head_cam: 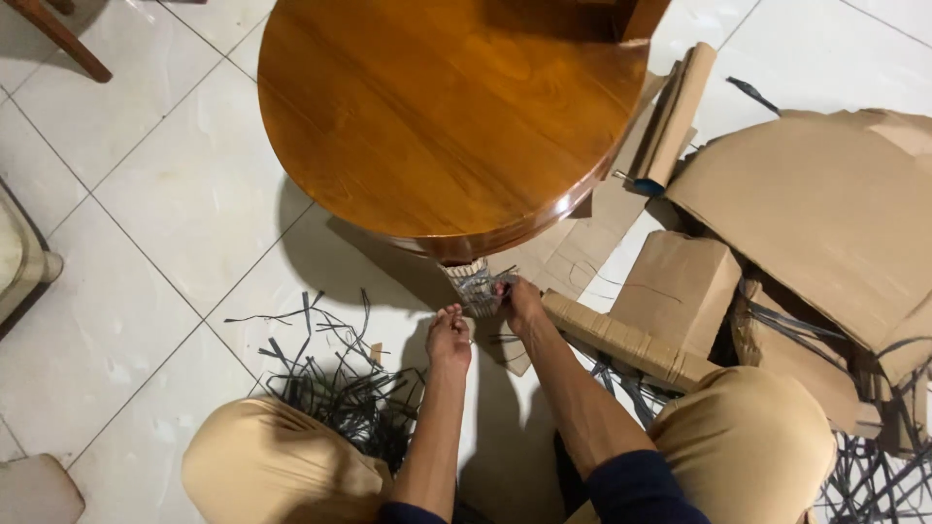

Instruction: Wrapping a wooden table leg with decorative plastic strips

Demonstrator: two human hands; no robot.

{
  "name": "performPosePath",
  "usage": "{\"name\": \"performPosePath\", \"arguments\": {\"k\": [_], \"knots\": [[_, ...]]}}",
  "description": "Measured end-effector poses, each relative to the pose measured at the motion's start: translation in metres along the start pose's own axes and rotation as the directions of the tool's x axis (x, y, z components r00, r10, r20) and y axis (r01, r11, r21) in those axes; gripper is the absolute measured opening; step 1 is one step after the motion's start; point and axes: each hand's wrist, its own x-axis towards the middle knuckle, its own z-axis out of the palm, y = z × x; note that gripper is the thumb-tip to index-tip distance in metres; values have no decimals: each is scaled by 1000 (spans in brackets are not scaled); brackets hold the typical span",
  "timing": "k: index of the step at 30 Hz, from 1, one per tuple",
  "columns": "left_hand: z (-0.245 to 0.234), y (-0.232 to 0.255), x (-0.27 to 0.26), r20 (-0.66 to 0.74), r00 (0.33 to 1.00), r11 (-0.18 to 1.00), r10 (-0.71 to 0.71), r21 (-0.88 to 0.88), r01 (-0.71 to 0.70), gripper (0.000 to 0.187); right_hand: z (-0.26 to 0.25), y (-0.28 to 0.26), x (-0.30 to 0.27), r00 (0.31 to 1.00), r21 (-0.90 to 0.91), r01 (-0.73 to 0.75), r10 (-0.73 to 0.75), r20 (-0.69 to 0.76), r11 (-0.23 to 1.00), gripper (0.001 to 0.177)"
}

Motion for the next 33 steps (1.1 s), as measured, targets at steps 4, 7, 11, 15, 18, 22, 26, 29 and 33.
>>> {"name": "performPosePath", "arguments": {"k": [4, 7, 11, 15, 18, 22, 26, 29, 33], "knots": [[18, 6, -39, 32, 998, 962, 54, 267, -60, 18, 9, -20, -26, 1000, -73, 16, -14, 28, 997, 16], [32, 17, -82, 142, 970, 798, 198, 551, -244, 8, 11, -27, -38, 998, -133, 37, -31, 46, 990, 23], [9, -11, -47, 367, 874, 293, 317, 839, -459, 12, 7, -36, -57, 995, -102, 40, -31, 90, 994, 14], [7, -24, -27, 347, 895, 248, 280, 874, -417, 17, 2, -36, -58, 991, -116, 82, -68, 118, 990, 19], [2, -33, -10, 233, 935, 354, 266, 879, -320, 22, -3, -39, -65, 981, -128, 134, -114, 157, 983, 20], [4, -29, -6, 235, 948, 308, 217, 905, -294, 18, -15, -38, -70, 904, -603, 418, -380, 197, 680, 16], [13, -28, -9, 234, 949, 214, 210, 936, -279, 22, -16, -46, -92, 725, -814, 579, -485, 489, 46, 12], [13, -27, -17, 238, 945, 210, 222, 935, -285, 22, -21, -35, -87, 793, -870, 492, -401, 458, -20, 26], [5, -38, -1, 237, 934, 185, 266, 939, -291, 27, -23, -15, -83, 900, -940, 325, -340, 272, 107, 9]]}}
